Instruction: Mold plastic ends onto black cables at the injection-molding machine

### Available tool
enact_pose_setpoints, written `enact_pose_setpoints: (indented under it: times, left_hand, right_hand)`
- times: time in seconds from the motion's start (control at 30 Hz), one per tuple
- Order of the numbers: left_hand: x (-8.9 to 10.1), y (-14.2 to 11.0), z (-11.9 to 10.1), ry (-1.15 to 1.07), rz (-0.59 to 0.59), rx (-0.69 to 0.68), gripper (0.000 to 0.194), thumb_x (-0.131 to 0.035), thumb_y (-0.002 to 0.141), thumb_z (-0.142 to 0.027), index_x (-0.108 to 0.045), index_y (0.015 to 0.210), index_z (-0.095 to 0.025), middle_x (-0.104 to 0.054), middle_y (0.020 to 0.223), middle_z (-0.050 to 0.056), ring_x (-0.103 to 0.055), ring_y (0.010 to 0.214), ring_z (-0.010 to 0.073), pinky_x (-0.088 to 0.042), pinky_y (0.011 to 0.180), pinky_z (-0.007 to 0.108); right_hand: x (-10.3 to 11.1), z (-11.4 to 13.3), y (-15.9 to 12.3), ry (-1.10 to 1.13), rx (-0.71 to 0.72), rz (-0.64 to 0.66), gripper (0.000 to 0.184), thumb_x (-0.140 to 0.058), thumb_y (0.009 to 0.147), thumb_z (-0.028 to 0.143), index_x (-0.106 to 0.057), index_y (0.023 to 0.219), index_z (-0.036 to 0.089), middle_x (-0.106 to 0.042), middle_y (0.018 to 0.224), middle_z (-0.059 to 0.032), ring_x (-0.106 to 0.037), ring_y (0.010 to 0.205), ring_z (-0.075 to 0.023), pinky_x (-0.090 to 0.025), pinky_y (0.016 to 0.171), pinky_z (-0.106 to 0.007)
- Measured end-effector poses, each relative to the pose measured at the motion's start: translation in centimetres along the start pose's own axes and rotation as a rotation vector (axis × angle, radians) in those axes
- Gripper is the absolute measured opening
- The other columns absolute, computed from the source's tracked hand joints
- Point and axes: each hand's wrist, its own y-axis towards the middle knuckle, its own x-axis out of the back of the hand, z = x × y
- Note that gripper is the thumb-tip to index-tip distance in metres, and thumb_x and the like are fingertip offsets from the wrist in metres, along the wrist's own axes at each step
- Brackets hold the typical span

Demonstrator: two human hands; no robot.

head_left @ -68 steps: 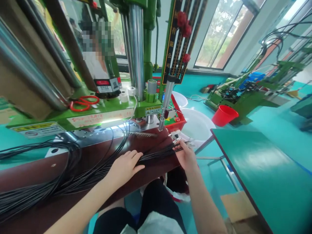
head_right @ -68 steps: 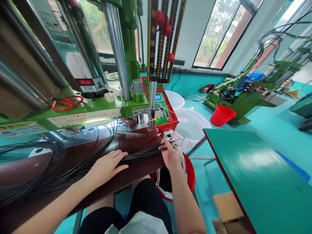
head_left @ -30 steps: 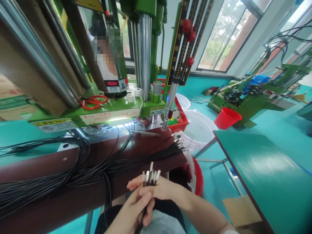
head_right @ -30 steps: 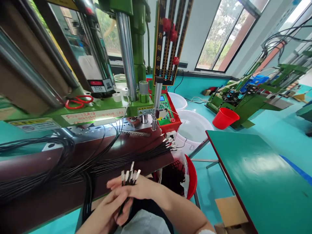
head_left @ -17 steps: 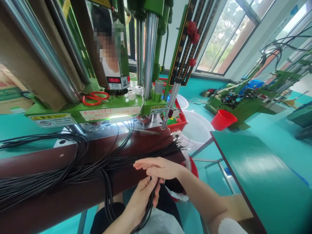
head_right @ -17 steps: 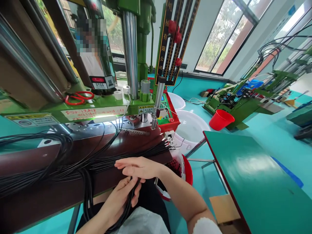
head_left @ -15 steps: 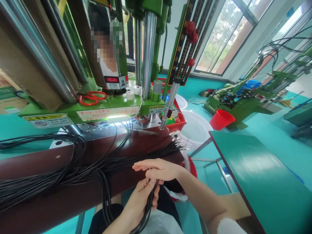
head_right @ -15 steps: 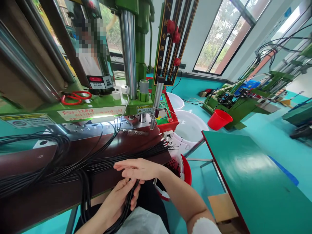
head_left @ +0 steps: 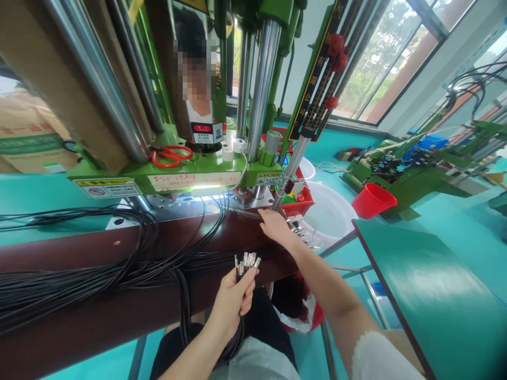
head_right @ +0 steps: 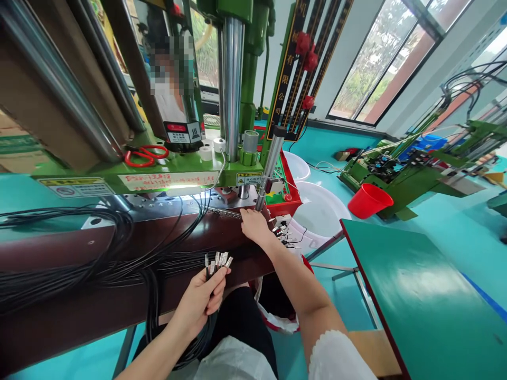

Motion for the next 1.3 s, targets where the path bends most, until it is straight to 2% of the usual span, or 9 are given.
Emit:
enact_pose_setpoints:
  times: [0.1,0.2,0.33,0.43,0.57,0.67,0.73,1.07,1.3]
  left_hand:
    - [-0.2,-0.3,-0.3,-0.002,-0.02,-0.034,0.042,-0.068,0.059,-0.049,-0.05,0.077,-0.016,-0.035,0.041,-0.012,-0.022,0.029,0.0001,-0.015,0.028,0.014]
    - [-0.3,-0.4,-0.8,0.005,-0.031,-0.062,0.041,-0.067,0.06,-0.05,-0.047,0.076,-0.017,-0.034,0.041,-0.012,-0.023,0.029,0.0008,-0.015,0.028,0.014]
    - [-0.2,-0.3,-1.2,0.046,-0.027,-0.11,0.039,-0.063,0.064,-0.051,-0.045,0.078,-0.019,-0.033,0.043,-0.013,-0.022,0.03,0.001,-0.016,0.028,0.013]
    - [-0.3,0.0,-1.3,0.083,-0.034,-0.136,0.038,-0.061,0.066,-0.052,-0.043,0.079,-0.021,-0.03,0.042,-0.013,-0.02,0.03,0.0016,-0.015,0.029,0.013]
    - [-1.0,0.7,-1.0,0.161,-0.055,-0.118,0.039,-0.064,0.062,-0.051,-0.043,0.074,-0.02,-0.025,0.039,-0.014,-0.017,0.03,0.0011,-0.012,0.029,0.014]
    - [-1.9,1.3,-0.7,0.244,-0.038,-0.096,0.04,-0.068,0.057,-0.049,-0.046,0.066,-0.017,-0.025,0.037,-0.014,-0.017,0.029,0.0003,-0.011,0.029,0.015]
    - [-2.4,1.7,-0.4,0.294,-0.014,-0.094,0.038,-0.068,0.056,-0.047,-0.046,0.063,-0.017,-0.027,0.037,-0.013,-0.018,0.03,0.0003,-0.011,0.03,0.015]
    - [-2.9,1.9,-0.5,0.359,0.018,-0.128,0.028,-0.066,0.061,-0.04,-0.053,0.066,-0.016,-0.029,0.036,-0.012,-0.021,0.031,0.002,-0.017,0.032,0.016]
    - [-1.7,2.3,0.6,0.373,-0.05,-0.207,0.028,-0.069,0.058,-0.038,-0.055,0.063,-0.015,-0.043,0.043,-0.007,-0.039,0.039,0.0067,-0.029,0.038,0.019]
  right_hand:
    - [-0.4,0.1,1.2,-0.012,-0.003,0.029,0.038,-0.043,0.075,0.004,-0.052,0.111,0.009,-0.053,0.113,-0.0218,-0.047,0.11,-0.0315,-0.034,0.091,-0.045]
    - [0.1,0.6,1.2,0.048,-0.005,0.113,0.032,-0.051,0.066,0.009,-0.056,0.098,0.013,-0.059,0.101,-0.0171,-0.054,0.098,-0.0325,-0.039,0.082,-0.044]
    - [1.3,0.4,-1.0,0.246,-0.055,0.244,0.014,-0.048,0.062,0.014,-0.054,0.075,0.016,-0.061,0.066,-0.0048,-0.059,0.061,-0.0201,-0.044,0.057,-0.029]
    - [1.4,0.0,-4.3,0.418,-0.131,0.292,0.022,-0.039,0.063,0.014,-0.052,0.08,0.015,-0.048,0.049,0.0037,-0.046,0.036,-0.0107,-0.034,0.036,-0.02]
    - [0.0,0.1,-8.8,0.868,-0.212,0.125,0.038,-0.036,0.071,0.02,-0.048,0.106,0.016,-0.038,0.047,0.0091,-0.03,0.03,-0.0066,-0.023,0.028,-0.017]
    - [-1.6,0.6,-10.7,1.306,-0.268,-0.101,0.042,-0.039,0.082,0.038,-0.046,0.117,0.015,-0.04,0.045,0.0085,-0.029,0.03,-0.006,-0.018,0.029,-0.016]
    - [-2.5,0.8,-11.2,1.405,-0.291,-0.185,0.048,-0.038,0.084,0.046,-0.046,0.12,0.015,-0.044,0.045,0.007,-0.031,0.031,-0.0056,-0.019,0.029,-0.016]
    - [-3.6,0.9,-11.3,1.334,-0.271,-0.248,0.045,-0.039,0.087,0.043,-0.051,0.12,0.015,-0.044,0.045,0.0057,-0.034,0.033,-0.0058,-0.024,0.031,-0.016]
    - [-3.7,1.2,-11.6,1.037,-0.109,-0.235,0.043,-0.036,0.089,0.04,-0.049,0.124,0.017,-0.043,0.05,0.0053,-0.039,0.04,-0.0062,-0.033,0.04,-0.019]
